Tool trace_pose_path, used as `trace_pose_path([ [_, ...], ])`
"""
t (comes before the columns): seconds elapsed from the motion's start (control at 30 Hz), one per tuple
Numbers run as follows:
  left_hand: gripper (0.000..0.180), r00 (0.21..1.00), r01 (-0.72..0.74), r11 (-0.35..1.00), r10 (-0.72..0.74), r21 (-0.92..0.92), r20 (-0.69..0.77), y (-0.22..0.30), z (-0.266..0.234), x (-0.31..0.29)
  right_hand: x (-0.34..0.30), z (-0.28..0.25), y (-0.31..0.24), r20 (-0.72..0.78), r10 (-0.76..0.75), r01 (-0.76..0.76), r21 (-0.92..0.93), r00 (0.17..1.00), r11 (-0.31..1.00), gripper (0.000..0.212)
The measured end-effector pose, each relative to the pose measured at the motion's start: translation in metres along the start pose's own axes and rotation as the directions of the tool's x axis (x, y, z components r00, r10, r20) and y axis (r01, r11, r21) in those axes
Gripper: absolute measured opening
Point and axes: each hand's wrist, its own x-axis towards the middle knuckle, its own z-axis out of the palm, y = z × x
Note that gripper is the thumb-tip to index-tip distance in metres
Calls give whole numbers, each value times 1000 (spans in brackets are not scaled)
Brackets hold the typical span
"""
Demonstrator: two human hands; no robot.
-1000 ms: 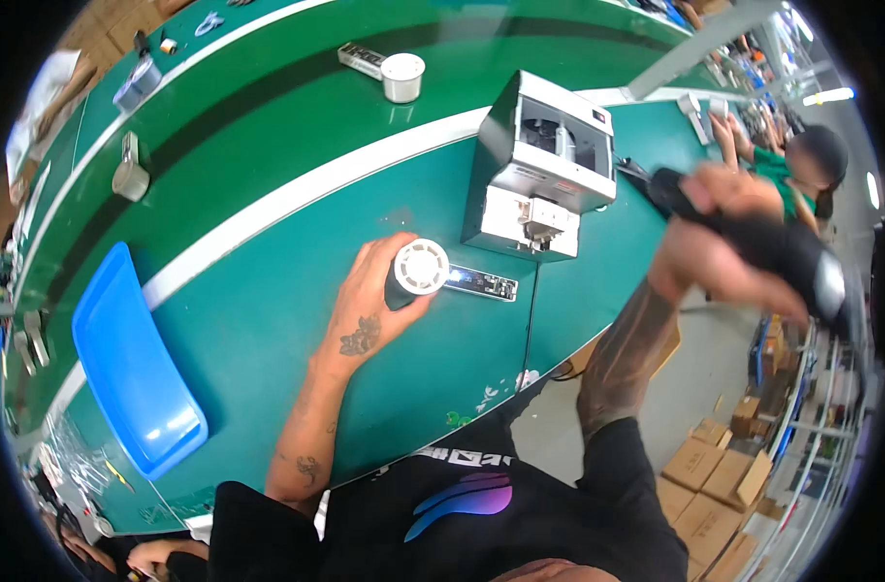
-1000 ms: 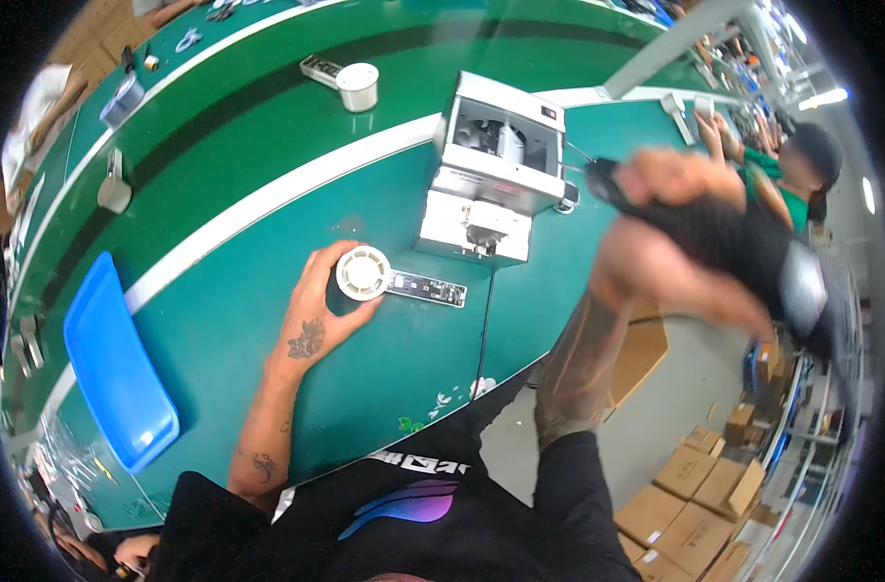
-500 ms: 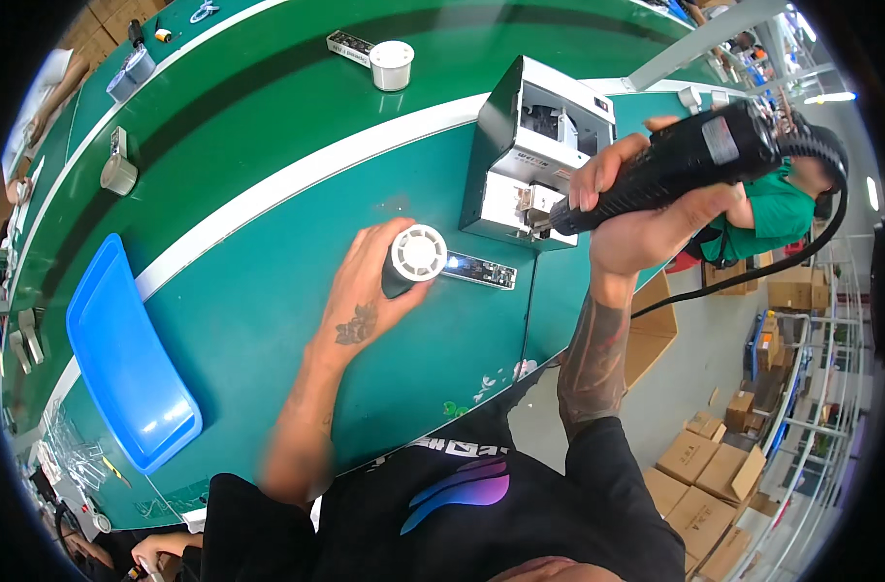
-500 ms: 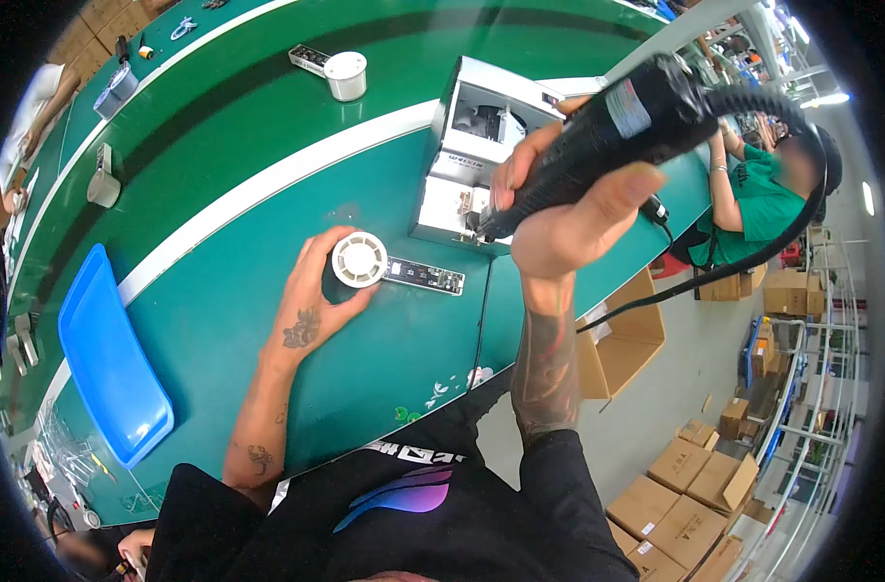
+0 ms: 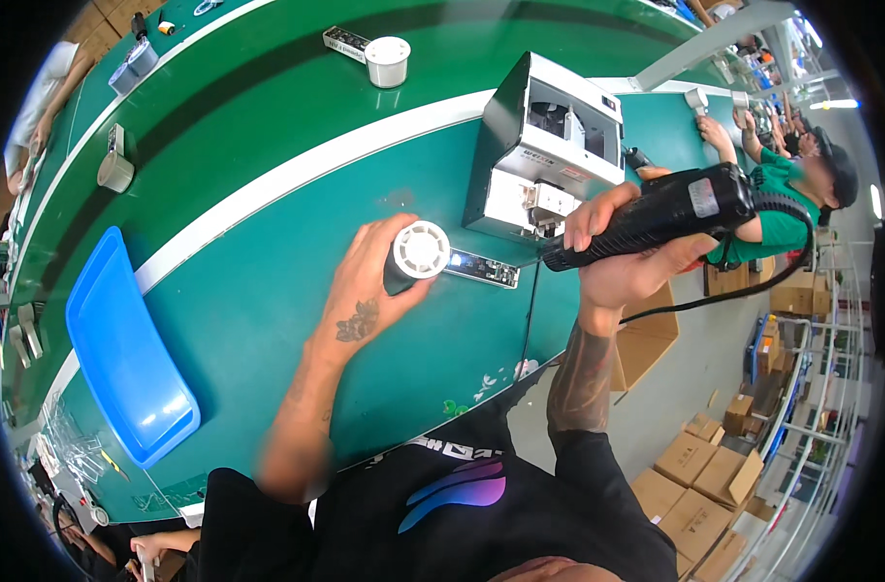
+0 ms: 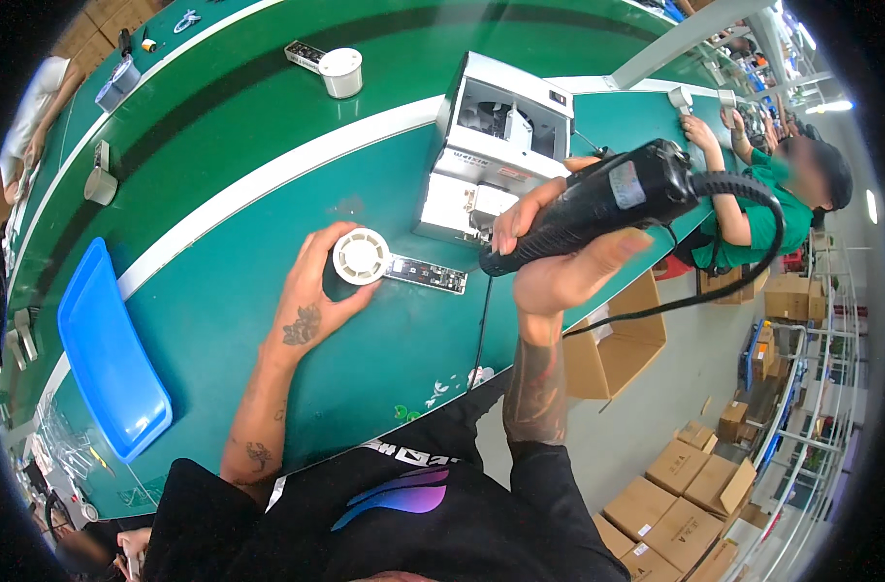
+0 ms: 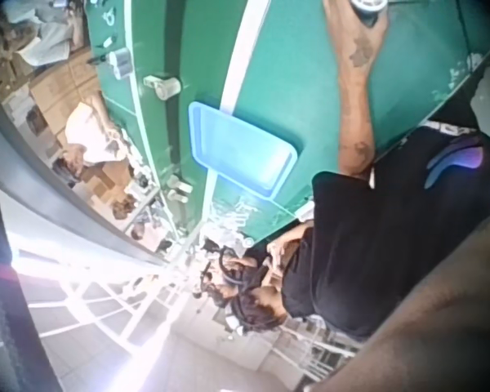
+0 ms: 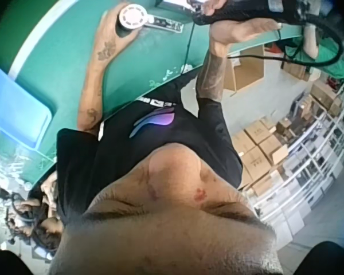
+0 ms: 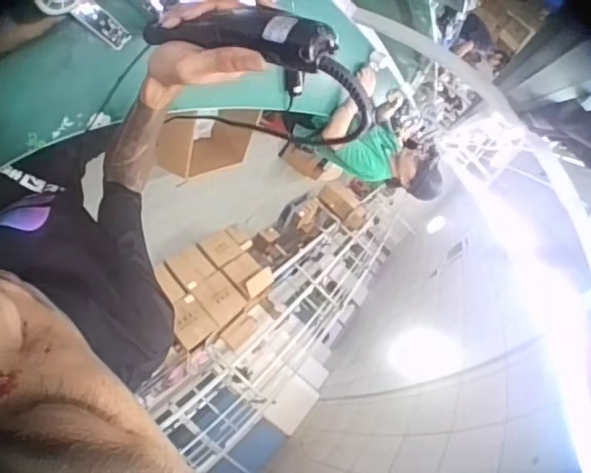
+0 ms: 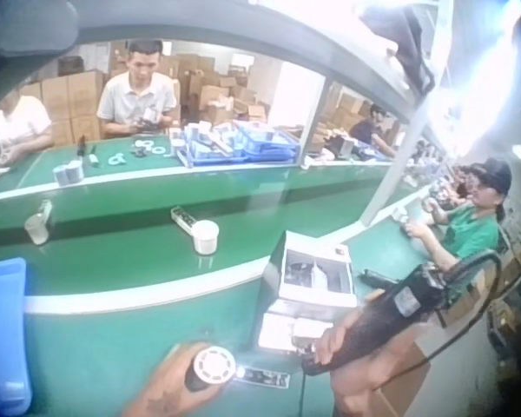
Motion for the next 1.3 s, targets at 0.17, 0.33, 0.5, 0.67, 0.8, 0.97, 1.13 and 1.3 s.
trace_pose_path([
  [0.17, 60, 1000, 9, 1000, -9, -3, -3, 0, 0, -2, 1, -10, 7, 66, 1, -12, 174, 998, 985, 96],
  [0.33, 60, 1000, 31, 999, -31, -22, 5, 1, -1, -1, -1, -9, 5, 57, -3, -8, 184, 998, 983, 96],
  [0.5, 60, 1000, 19, 1000, -19, 4, 13, 0, -1, -1, 0, -16, 10, 191, -80, 14, 323, 978, 946, 95],
  [0.67, 61, 998, 47, 998, -46, -31, 32, 0, -1, -1, 1, -20, 13, 242, -53, -37, 353, 969, 935, 93],
  [0.8, 62, 999, 33, 999, -32, -33, 27, -2, -1, -1, 2, -20, 18, 273, -60, -60, 409, 960, 911, 98],
  [0.97, 62, 999, 45, 998, -44, -46, 28, 1, -3, 0, 1, -25, 21, 262, -31, -102, 478, 965, 872, 96],
  [1.13, 62, 999, 26, 999, -26, -18, 38, -2, -3, 1, -1, -23, 6, 242, -92, -8, 379, 966, 925, 95],
  [1.3, 62, 999, -15, 1000, 15, 2, 39, 1, 0, -1, 30, -5, -25, 101, -234, 181, 376, 967, 909, 103],
])
